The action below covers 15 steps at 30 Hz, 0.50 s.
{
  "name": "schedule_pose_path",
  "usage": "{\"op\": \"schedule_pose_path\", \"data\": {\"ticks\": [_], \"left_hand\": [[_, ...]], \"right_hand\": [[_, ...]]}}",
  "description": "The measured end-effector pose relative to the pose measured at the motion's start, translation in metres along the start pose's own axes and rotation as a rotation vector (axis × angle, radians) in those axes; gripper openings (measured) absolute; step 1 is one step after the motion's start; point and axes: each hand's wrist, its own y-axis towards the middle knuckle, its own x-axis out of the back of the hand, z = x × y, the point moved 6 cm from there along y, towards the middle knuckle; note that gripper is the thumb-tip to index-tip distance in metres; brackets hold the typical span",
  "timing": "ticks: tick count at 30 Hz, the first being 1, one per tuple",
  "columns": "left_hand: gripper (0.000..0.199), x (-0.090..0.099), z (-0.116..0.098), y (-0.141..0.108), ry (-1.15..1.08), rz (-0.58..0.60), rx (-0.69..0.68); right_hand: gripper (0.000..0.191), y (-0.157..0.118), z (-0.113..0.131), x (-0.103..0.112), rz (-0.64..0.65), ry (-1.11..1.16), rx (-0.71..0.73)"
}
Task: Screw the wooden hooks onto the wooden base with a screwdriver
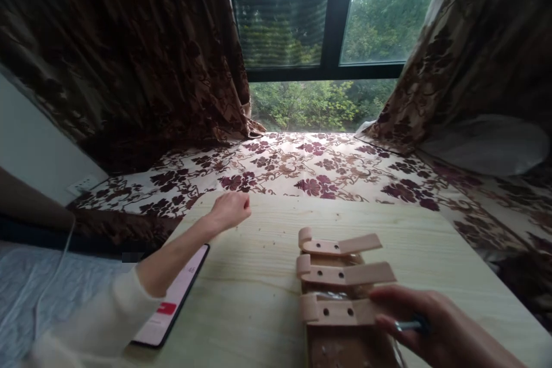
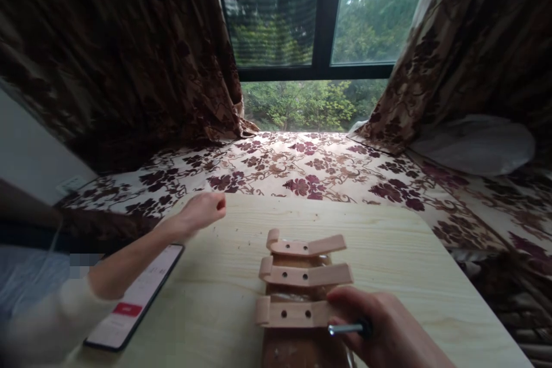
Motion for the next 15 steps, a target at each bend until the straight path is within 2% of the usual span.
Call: {"op": "schedule_pose_path", "data": {"ticks": [3, 5, 7, 9, 11, 13, 15], "left_hand": [[0.009, 0.009, -0.049, -0.035, -0.186, -0.024, -0.218], [0.01, 0.013, -0.077, -0.065, -0.295, -0.007, -0.349], [0.017, 0.016, -0.096, -0.093, -0.366, 0.005, -0.441], [0.024, 0.017, -0.106, -0.115, -0.473, 0.043, -0.52], [0.022, 0.013, -0.108, -0.129, -0.524, 0.112, -0.522], [0.023, 0.01, -0.106, -0.139, -0.534, 0.124, -0.531], [0.024, 0.008, -0.109, -0.147, -0.557, 0.122, -0.61]], "right_hand": [[0.022, 0.001, 0.0, -0.001, 0.028, 0.014, -0.056], [0.023, 0.001, -0.002, -0.002, 0.038, 0.016, -0.083], [0.022, 0.0, -0.001, -0.001, 0.038, 0.014, -0.094], [0.021, 0.0, 0.002, 0.0, 0.025, 0.012, -0.08], [0.02, -0.003, 0.005, 0.001, 0.002, -0.005, -0.054], [0.02, -0.011, 0.004, 0.001, -0.027, -0.027, -0.036], [0.024, -0.025, -0.003, 0.001, -0.056, -0.034, -0.039]]}}
